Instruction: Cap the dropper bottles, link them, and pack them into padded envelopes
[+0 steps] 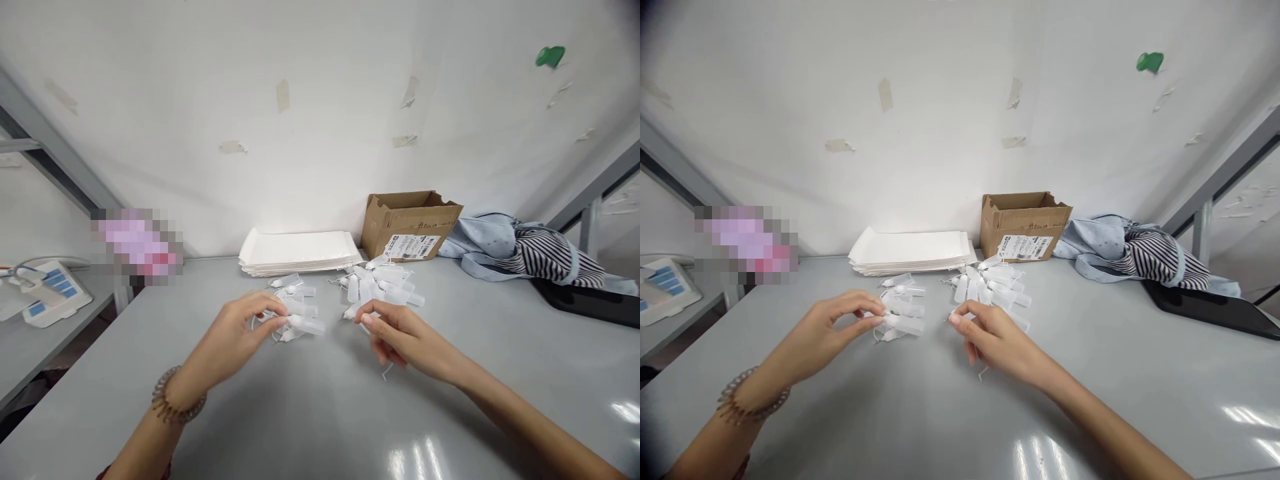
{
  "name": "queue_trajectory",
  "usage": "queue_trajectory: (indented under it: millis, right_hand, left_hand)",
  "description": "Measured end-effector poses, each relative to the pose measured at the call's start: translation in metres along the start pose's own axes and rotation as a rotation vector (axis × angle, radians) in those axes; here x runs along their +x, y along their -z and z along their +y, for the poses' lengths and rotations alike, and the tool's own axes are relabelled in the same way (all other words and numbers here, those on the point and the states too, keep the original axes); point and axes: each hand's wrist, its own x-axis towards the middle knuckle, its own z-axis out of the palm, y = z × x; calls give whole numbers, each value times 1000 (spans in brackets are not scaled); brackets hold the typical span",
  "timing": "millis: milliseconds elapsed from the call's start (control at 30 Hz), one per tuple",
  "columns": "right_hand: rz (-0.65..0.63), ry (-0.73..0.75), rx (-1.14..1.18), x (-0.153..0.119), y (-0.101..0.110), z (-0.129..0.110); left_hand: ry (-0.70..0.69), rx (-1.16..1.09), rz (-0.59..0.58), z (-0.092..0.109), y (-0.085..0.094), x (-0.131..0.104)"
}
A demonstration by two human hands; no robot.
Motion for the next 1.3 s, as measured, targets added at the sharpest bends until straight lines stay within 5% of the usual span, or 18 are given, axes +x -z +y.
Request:
queue_trajectory:
  millis: [167, 300, 533, 800, 900, 1133, 1300]
  right_hand:
    - [147, 51, -234, 3, 22, 4]
    - [166, 128, -500, 5, 34, 14]
    - [210, 65, -855, -1, 44, 12]
    - [75, -76, -942, -11, 46, 16]
    - [34, -11, -1050, -10, 40, 20]
    - [47, 135, -938, -7, 34, 18]
    - [137, 338, -801, -2, 16, 14]
  left_hand:
    - [226, 89, -71, -13, 15, 3]
    - [340, 232, 51, -14, 6, 2]
    - [272, 304, 225, -9, -4, -2]
    - [91, 220, 220, 2, -30, -6]
    - [46, 182, 122, 8, -34, -8]
    - [202, -130, -408, 29, -25, -11]
    - [251, -264, -474, 28, -41, -15]
